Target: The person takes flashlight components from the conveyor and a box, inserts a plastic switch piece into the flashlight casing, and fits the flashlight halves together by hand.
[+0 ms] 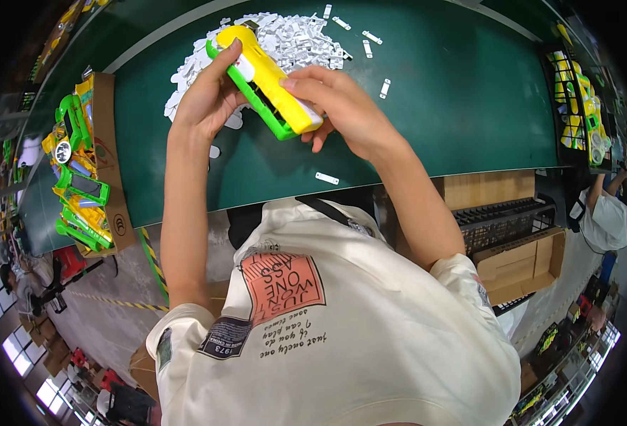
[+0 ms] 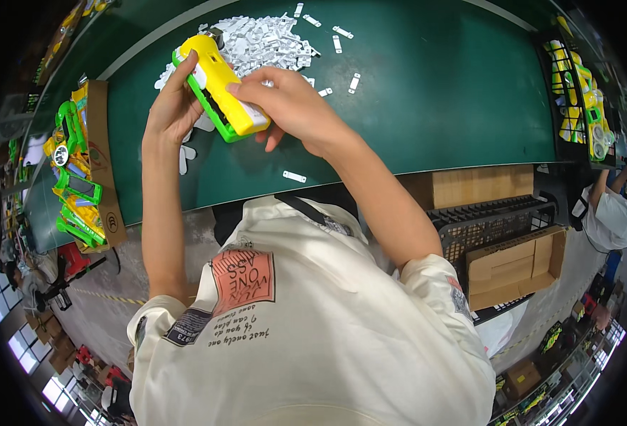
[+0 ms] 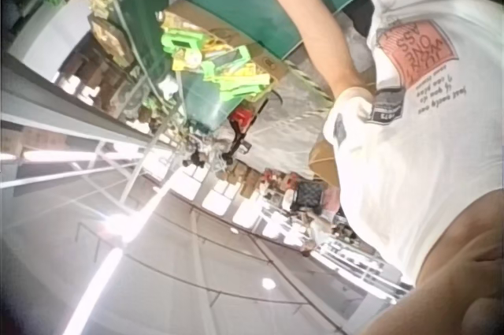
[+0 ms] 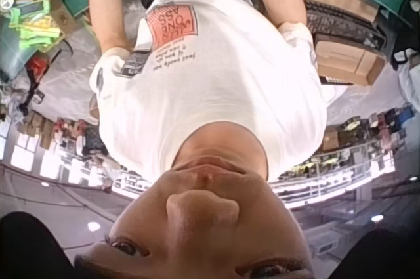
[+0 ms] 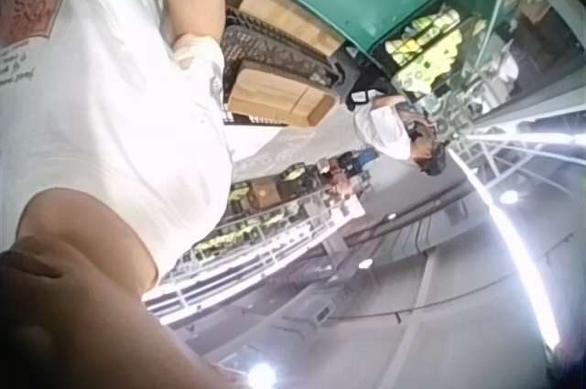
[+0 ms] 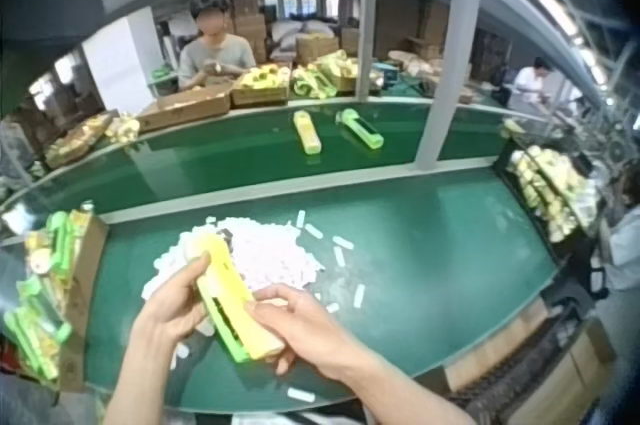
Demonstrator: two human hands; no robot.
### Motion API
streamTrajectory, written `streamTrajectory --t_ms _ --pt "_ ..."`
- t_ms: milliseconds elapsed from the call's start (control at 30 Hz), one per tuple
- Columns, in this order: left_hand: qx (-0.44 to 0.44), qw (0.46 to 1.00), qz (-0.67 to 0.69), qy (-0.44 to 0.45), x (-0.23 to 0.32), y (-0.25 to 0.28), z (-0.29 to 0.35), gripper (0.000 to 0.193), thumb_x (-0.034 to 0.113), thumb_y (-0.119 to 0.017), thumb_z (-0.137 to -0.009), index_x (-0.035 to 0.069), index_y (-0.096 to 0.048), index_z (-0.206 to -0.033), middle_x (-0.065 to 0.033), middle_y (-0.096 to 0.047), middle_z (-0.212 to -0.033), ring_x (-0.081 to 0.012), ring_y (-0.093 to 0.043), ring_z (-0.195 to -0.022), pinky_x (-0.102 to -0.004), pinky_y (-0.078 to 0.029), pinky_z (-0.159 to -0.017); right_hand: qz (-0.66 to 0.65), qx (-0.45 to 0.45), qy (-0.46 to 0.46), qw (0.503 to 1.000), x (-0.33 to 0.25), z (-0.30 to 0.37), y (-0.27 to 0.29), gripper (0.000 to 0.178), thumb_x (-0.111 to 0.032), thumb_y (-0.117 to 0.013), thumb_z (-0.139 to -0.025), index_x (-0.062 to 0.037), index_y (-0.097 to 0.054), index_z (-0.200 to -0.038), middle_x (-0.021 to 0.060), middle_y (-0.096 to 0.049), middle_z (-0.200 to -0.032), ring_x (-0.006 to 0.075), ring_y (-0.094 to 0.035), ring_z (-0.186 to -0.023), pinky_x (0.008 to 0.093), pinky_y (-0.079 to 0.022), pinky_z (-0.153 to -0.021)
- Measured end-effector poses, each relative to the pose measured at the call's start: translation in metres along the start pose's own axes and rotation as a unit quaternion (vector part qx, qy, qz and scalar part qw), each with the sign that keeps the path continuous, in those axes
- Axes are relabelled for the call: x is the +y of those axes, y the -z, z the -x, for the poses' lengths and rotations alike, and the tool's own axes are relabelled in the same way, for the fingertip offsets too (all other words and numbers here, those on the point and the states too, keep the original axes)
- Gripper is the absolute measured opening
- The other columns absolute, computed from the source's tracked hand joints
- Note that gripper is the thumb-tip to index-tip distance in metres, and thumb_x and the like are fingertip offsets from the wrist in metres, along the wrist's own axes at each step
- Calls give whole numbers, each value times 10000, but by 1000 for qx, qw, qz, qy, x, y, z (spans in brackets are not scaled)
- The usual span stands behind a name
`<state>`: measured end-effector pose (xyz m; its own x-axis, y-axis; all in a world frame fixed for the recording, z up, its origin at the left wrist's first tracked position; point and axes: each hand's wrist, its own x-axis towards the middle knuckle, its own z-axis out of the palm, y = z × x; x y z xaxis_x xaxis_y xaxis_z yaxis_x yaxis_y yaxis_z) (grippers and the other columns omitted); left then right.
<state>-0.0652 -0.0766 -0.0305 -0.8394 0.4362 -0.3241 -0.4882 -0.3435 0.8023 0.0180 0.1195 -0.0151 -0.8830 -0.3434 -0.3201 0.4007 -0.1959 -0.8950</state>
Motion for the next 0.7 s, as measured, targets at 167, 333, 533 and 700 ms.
streamTrajectory --t_ms 167,333,533,700 --pt "37 995 -92 -10 6 -13 0 483 331 -667 -886 -31 -531 -1176 -138 -626 -1020 -212 -659 -937 -361 -574 -826 115 77 61 989 -8 -2 -5 773 -425 -714 -799 50 -393 -1317 154 -631 -908 159 -632 -681 274 -496 -454" --pt "48 978 -197 -46 17 -31 12 518 403 -671 -874 -36 -567 -1127 -126 -641 -1011 -176 -655 -886 -321 -557 -735 140 63 134 979 -4 -4 -2 661 -265 -760 -789 -20 -428 -1306 162 -628 -927 148 -611 -654 265 -471 -495" --pt "6 976 -201 -89 16 -30 22 445 308 -669 -887 -41 -565 -1142 -120 -645 -1020 -194 -651 -905 -328 -541 -777 91 70 173 978 12 0 -3 608 -220 -724 -824 -39 -418 -1317 147 -636 -968 136 -606 -754 255 -464 -528" --pt "-39 983 -162 -72 18 -26 28 383 156 -704 -847 -45 -564 -1142 -119 -652 -1036 -193 -657 -929 -344 -545 -828 96 57 184 977 14 3 -2 580 -210 -699 -855 -56 -413 -1335 128 -635 -994 150 -599 -830 279 -493 -656"
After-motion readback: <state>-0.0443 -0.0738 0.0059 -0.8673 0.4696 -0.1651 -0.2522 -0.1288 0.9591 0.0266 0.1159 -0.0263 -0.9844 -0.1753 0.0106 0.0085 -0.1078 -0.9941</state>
